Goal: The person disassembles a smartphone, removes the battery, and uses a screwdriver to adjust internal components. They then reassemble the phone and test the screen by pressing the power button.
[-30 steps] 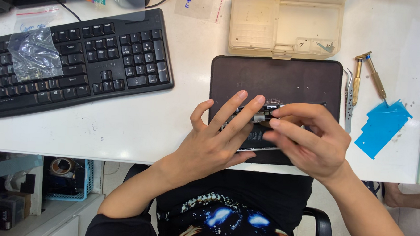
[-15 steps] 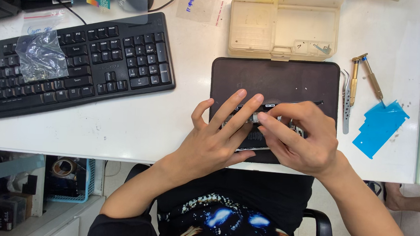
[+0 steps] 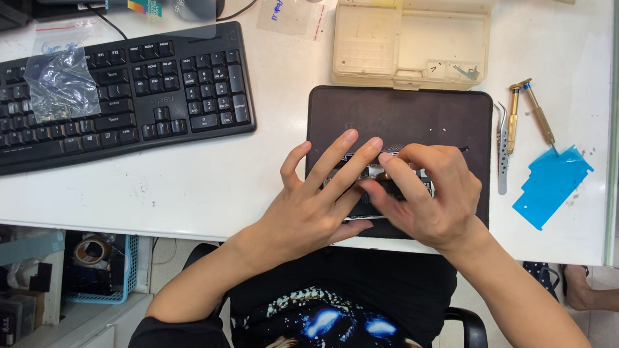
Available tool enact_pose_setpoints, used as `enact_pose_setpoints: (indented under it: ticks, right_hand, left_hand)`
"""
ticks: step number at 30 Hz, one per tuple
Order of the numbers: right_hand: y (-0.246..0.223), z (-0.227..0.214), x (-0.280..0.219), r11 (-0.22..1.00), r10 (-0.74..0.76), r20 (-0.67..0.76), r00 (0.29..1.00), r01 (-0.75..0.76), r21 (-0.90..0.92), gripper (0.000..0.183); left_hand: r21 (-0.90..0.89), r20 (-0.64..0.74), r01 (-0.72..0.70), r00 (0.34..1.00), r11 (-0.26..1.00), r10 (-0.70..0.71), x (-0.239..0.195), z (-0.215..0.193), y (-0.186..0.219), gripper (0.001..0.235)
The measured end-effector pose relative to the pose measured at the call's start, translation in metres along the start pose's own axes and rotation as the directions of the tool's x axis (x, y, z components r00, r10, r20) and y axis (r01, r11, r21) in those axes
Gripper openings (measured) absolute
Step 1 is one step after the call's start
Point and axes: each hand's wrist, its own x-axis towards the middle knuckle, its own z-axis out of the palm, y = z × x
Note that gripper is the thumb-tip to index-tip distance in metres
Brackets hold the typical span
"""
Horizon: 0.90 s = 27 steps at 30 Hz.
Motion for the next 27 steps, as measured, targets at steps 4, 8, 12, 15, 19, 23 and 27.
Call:
enact_pose_setpoints:
  ticks: [4, 8, 12, 15, 19, 23, 27]
  right_hand:
    - [-0.004, -0.002, 0.002, 0.999, 0.034, 0.013, 0.999, -0.034, -0.035, 0.042]
    - [-0.005, -0.002, 0.004, 0.999, 0.002, 0.001, 1.000, -0.002, -0.049, 0.044]
    - [-0.003, -0.003, 0.000, 0.999, -0.042, 0.046, 0.998, 0.043, -0.025, 0.044]
    - [0.001, -0.015, -0.008, 0.988, -0.154, 0.025, 0.988, 0.154, -0.011, 0.039]
    - [0.022, -0.049, -0.020, 0.840, 0.425, -0.173, 0.889, -0.315, 0.441, 0.031]
    - [0.069, -0.065, -0.022, 0.483, 0.782, -0.077, 0.618, -0.524, 0.702, 0.051]
    - [0.090, -0.053, -0.029, 0.316, 0.812, 0.123, 0.570, -0.608, 0.728, 0.054]
  left_hand:
    - [-0.009, -0.022, 0.006, 1.000, 1.000, -0.006, 0.001, -0.001, 0.001, 0.057]
    - [0.018, -0.009, 0.005, 1.000, 1.000, -0.005, 0.001, -0.003, 0.001, 0.055]
    - [0.016, 0.001, 0.004, 1.000, 1.000, -0.004, 0.002, -0.003, 0.001, 0.052]
    - [0.040, -0.008, -0.006, 1.000, 0.999, 0.007, 0.002, -0.005, 0.001, 0.057]
    - [0.078, 0.018, -0.010, 1.000, 0.997, 0.008, 0.003, -0.006, 0.003, 0.055]
    - [0.118, 0.016, -0.016, 1.000, 0.993, 0.014, 0.002, -0.003, 0.005, 0.056]
    - [0.104, -0.012, -0.026, 1.000, 0.994, 0.028, -0.002, -0.001, 0.007, 0.065]
